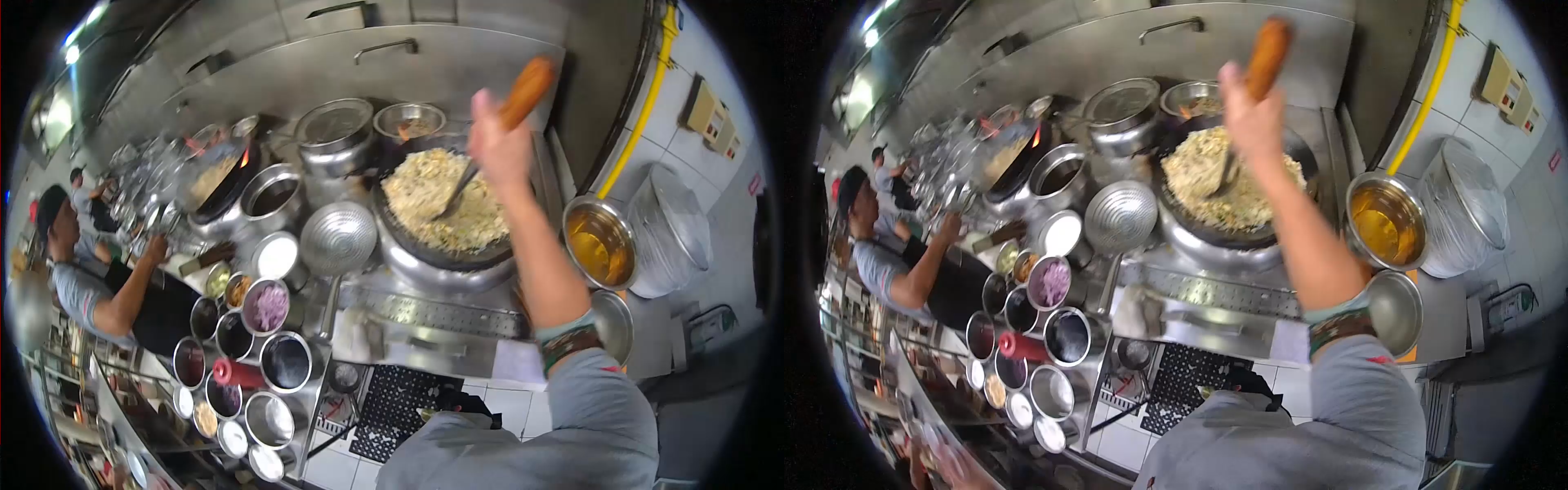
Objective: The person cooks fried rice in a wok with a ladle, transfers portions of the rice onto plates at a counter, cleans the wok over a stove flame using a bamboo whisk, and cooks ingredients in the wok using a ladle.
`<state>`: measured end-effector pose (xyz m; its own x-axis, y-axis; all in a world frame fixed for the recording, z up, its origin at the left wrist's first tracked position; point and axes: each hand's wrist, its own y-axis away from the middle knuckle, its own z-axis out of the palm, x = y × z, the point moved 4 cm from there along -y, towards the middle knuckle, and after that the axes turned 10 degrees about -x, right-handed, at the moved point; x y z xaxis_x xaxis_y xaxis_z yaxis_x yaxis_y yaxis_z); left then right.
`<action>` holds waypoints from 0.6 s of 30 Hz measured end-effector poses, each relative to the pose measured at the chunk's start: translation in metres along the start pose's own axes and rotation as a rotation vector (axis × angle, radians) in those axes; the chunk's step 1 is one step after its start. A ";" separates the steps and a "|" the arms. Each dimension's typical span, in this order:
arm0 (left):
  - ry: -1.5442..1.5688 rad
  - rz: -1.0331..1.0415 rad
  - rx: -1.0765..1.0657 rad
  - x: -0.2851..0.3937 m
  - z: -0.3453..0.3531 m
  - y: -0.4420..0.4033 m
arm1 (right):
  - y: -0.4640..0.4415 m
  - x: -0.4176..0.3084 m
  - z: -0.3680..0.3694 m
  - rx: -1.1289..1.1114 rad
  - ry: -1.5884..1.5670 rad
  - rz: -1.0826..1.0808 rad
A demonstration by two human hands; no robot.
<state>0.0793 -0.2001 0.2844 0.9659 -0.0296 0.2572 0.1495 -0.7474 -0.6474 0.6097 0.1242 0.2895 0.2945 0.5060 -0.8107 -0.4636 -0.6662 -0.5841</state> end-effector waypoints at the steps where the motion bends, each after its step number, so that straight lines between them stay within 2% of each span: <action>1: 0.204 0.088 -0.130 0.035 0.059 -0.022 | 0.009 0.014 0.012 -0.071 0.027 0.029; 2: 0.191 -0.186 -0.558 0.085 0.108 -0.034 | 0.011 0.023 0.022 -0.125 0.025 -0.061; 3: 0.459 0.124 -0.533 0.106 0.183 -0.027 | 0.013 0.024 0.024 -0.189 0.023 -0.165; 4: 0.576 0.259 -0.655 0.173 0.214 -0.042 | 0.003 0.032 0.016 -0.179 0.033 -0.146; 5: 0.587 0.408 -0.706 0.209 0.249 -0.047 | -0.023 0.037 0.010 -0.154 0.140 -0.067; 6: 0.596 0.443 -0.742 0.236 0.284 -0.046 | -0.049 0.039 0.007 -0.130 0.241 0.003; 7: 0.574 0.538 -0.715 0.260 0.305 -0.049 | -0.067 0.043 -0.004 -0.112 0.149 0.175; 9: 0.505 0.618 -0.643 0.288 0.337 -0.053 | -0.077 0.029 -0.035 -0.171 -0.016 0.126; 11: 0.548 0.650 -0.675 0.299 0.377 -0.058 | -0.052 0.064 -0.050 -0.066 0.051 0.097; 12: 0.562 0.657 -0.681 0.299 0.392 -0.058 | -0.049 0.074 -0.045 -0.011 -0.237 0.271; 14: 0.708 0.667 -0.823 0.293 0.407 -0.050 | -0.074 0.073 -0.053 0.049 -0.241 0.365; 15: 0.719 0.683 -0.818 0.296 0.390 -0.051 | -0.089 0.060 -0.054 0.085 -0.261 0.432; 18: 0.848 0.619 -0.768 0.297 0.311 -0.054 | -0.098 0.015 -0.076 -0.002 -0.323 0.522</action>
<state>0.4241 0.0383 0.1728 0.3547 -0.7013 0.6184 -0.7015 -0.6369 -0.3198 0.7234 0.1558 0.3317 -0.2391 0.2527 -0.9375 -0.4770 -0.8716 -0.1133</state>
